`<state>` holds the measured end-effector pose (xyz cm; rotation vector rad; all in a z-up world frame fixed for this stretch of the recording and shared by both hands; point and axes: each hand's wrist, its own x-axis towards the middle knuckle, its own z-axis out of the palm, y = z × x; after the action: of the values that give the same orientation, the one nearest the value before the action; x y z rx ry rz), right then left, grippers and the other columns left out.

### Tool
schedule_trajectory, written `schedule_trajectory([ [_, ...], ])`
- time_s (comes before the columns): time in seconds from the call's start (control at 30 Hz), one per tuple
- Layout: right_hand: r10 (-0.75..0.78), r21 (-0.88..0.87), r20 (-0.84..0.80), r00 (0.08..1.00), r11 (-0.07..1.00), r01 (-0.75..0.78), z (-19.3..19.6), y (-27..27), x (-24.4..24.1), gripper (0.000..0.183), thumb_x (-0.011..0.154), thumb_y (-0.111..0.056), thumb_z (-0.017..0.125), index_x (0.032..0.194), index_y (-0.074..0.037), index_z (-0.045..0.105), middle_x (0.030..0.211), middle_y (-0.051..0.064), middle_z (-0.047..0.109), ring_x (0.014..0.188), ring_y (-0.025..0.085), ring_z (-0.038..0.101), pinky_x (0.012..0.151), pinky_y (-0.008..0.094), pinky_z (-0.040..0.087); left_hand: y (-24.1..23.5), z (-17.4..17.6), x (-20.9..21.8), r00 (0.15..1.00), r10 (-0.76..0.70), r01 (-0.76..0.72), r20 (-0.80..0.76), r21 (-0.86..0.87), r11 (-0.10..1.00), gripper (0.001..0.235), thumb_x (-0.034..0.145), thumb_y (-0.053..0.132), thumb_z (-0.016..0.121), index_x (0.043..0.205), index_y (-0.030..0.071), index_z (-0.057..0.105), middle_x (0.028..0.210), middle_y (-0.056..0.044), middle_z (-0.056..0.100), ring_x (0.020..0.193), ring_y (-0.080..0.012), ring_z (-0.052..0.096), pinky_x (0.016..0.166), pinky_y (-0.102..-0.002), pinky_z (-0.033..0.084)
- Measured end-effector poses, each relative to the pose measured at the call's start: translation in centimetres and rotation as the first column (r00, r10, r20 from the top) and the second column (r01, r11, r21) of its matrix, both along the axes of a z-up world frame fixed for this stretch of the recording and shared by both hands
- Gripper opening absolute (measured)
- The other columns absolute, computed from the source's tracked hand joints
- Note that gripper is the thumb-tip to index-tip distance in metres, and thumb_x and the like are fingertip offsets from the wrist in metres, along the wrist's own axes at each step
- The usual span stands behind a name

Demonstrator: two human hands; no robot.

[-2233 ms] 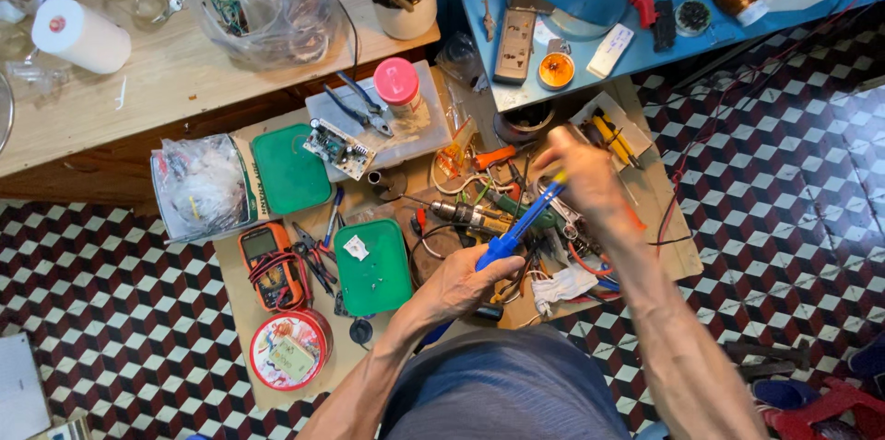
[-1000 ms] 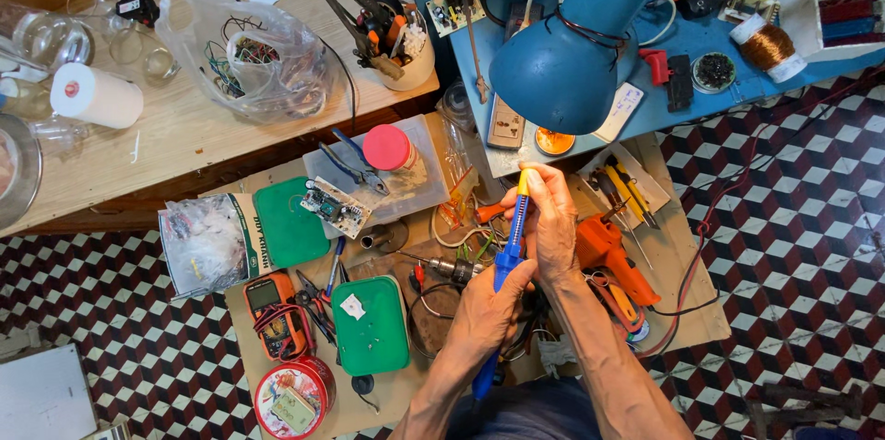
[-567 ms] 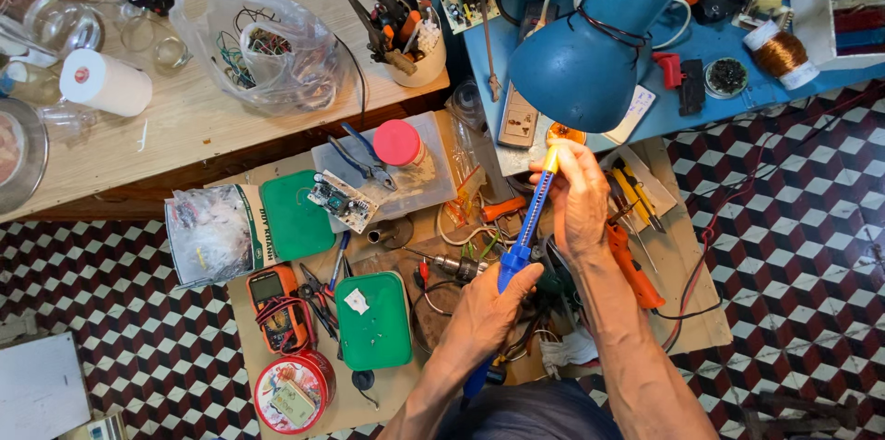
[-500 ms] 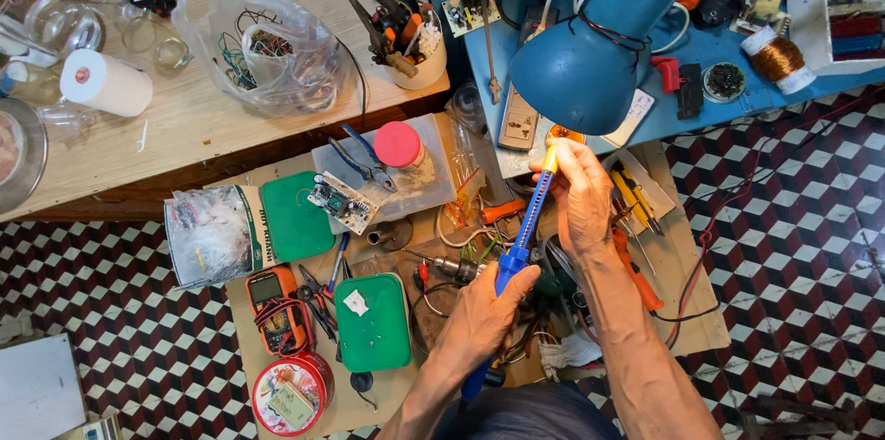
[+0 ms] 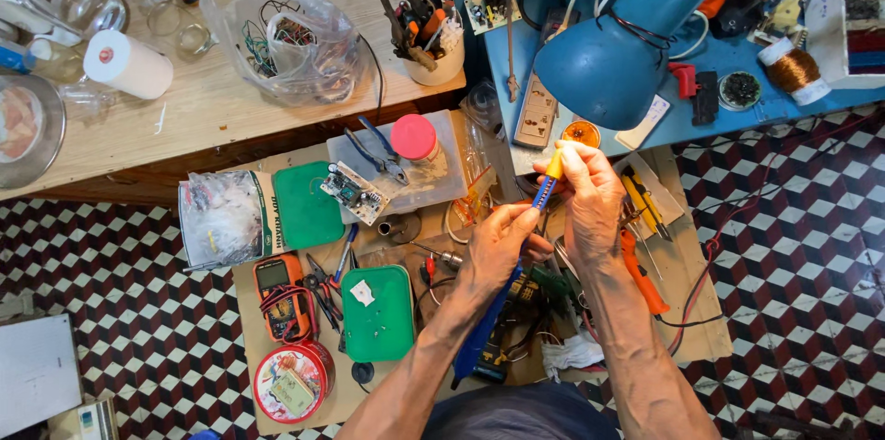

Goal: The person works at a cluttered electronics workbench, stripping and twisting wires, handling a circuit board, and manipulating a blue soldering iron. They move items aside to access tools, open a plastic bag of components, and repeatedly adjust the soldering iron's tip and handle.

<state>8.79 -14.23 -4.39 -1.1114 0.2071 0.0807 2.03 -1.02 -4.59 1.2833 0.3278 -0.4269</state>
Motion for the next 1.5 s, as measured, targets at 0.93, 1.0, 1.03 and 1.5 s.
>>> schedule_trajectory([
  [0.93, 0.353, -0.198, -0.386, 0.853, 0.871, -0.45, 4.5, 0.4, -8.1, 0.039, 0.097, -0.03, 0.06, 0.131, -0.011, 0.067, 0.077, -0.001, 0.063, 0.052, 0.005, 0.05, 0.043, 0.022, 0.04, 4.0, 2.4, 7.2, 0.923, 0.383, -0.384, -0.021, -0.001, 0.924, 0.037, 0.089, 0.029, 0.069, 0.11, -0.001, 0.07, 0.094, -0.006, 0.071, 0.081, -0.0129, 0.069, 0.072, -0.029, 0.06],
  [1.0, 0.351, -0.162, -0.396, 0.848, 0.883, -0.441, 4.9, 0.8, -8.2, 0.036, 0.097, -0.029, 0.061, 0.127, -0.01, 0.068, 0.078, -0.001, 0.063, 0.051, 0.005, 0.05, 0.043, 0.021, 0.039, 4.1, 2.4, 7.4, 0.924, 0.382, -0.382, -0.018, 0.008, 0.924, 0.037, 0.089, 0.029, 0.068, 0.108, -0.002, 0.067, 0.092, -0.009, 0.072, 0.079, -0.0156, 0.07, 0.07, -0.03, 0.061],
  [1.03, 0.346, -0.151, -0.401, 0.848, 0.888, -0.434, 5.0, 1.0, -8.3, 0.035, 0.097, -0.029, 0.061, 0.125, -0.009, 0.069, 0.077, 0.0, 0.064, 0.05, 0.005, 0.05, 0.043, 0.022, 0.039, 4.0, 2.5, 7.5, 0.925, 0.38, -0.38, -0.015, 0.012, 0.925, 0.037, 0.089, 0.03, 0.067, 0.107, -0.003, 0.065, 0.091, -0.011, 0.072, 0.078, -0.0169, 0.07, 0.069, -0.031, 0.061],
  [1.5, 0.263, -0.106, -0.468, 0.844, 0.931, -0.349, 4.3, 1.5, -9.4, 0.029, 0.098, -0.032, 0.061, 0.097, -0.005, 0.07, 0.059, -0.001, 0.055, 0.047, 0.006, 0.048, 0.041, 0.022, 0.036, 1.7, -0.4, 4.8, 0.94, 0.342, -0.342, -0.018, -0.021, 0.939, 0.04, 0.093, 0.034, 0.062, 0.107, -0.004, 0.059, 0.086, -0.014, 0.071, 0.071, -0.0225, 0.075, 0.064, -0.033, 0.065],
])
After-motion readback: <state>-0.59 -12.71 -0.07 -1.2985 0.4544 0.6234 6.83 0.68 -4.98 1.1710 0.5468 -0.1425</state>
